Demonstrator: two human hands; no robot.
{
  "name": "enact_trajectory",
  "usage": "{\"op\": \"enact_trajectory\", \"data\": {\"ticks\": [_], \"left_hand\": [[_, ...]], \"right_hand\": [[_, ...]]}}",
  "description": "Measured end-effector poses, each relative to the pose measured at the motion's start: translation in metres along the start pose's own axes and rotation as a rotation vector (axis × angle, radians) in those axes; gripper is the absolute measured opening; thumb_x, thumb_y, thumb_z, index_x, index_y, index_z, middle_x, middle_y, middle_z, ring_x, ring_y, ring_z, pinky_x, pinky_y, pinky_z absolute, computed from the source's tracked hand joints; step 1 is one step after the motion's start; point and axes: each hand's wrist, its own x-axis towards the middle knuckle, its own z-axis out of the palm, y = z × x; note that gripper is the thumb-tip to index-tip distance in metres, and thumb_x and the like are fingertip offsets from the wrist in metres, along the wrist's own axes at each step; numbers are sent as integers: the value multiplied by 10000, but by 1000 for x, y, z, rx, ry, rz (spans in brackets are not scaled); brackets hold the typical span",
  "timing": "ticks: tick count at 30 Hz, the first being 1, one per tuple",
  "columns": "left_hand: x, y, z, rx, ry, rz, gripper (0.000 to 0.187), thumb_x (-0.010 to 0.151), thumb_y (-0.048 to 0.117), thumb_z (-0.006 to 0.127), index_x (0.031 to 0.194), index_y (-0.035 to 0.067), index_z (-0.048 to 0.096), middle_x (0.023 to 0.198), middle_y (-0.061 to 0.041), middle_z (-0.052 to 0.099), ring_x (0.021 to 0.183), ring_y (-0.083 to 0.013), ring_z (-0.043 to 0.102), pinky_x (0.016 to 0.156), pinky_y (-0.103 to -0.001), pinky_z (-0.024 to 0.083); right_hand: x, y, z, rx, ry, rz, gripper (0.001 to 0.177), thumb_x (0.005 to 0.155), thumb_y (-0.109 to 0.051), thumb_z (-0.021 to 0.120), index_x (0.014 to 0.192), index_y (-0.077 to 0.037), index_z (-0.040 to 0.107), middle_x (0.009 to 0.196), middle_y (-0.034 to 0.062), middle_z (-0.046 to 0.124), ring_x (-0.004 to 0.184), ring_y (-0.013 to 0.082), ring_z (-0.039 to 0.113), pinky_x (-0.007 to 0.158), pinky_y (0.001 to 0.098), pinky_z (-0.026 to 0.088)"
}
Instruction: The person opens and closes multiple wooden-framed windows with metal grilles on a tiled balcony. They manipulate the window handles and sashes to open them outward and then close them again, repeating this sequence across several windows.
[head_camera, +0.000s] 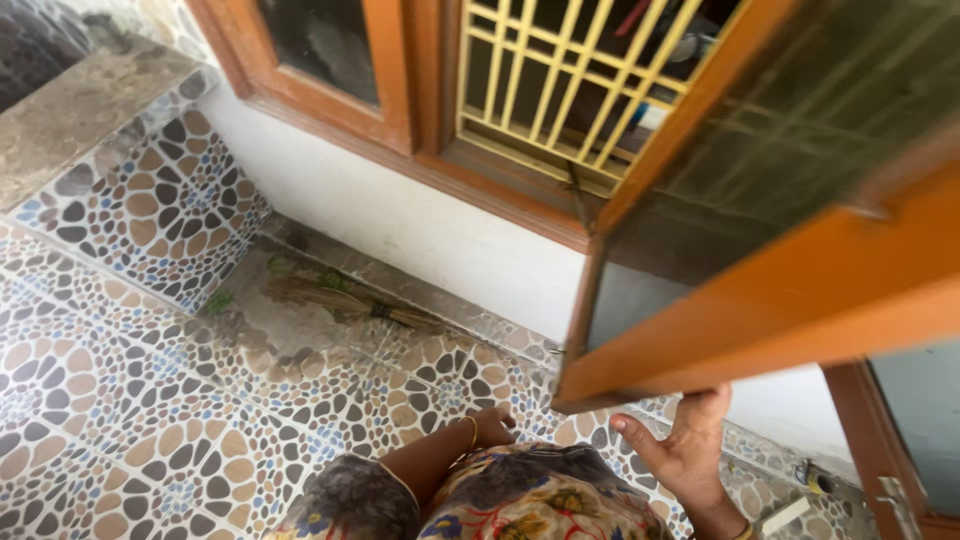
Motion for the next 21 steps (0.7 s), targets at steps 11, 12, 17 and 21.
{"op": "enact_trajectory", "data": {"ticks": [11,12,17,21], "left_hand": [[-44,-32,-110,-517,19,29,621,793,239,792,1351,45,601,1273,-180,681,911,-231,676,718,-364,574],[-48,-14,-124,-522,50,102,664,795,251,818,1379,44,577,1299,-176,656,967,-212,686,748,-342,622],[-83,85,-169,-343,169,557,1234,609,195,917,1594,143,175,1600,-154,255,1362,-328,398,1057,-465,469],[-112,130,-188,-119,340,926,1304,578,228,986,1565,69,148,1601,-236,200,1480,-436,267,1192,-525,289]], "right_hand": [[4,10,109,-482,340,44,643,858,57,740,1328,22,302,1118,166,581,952,227,609,769,330,540],[10,7,120,-214,364,92,561,935,27,728,1298,33,300,1141,117,601,945,173,640,726,255,563],[35,-25,145,-288,310,80,585,896,-26,769,1359,5,412,1225,186,467,1086,225,589,817,337,561],[43,-41,129,-471,228,-111,834,834,-53,794,1491,37,288,1428,253,426,1302,358,485,1013,442,502]]}}
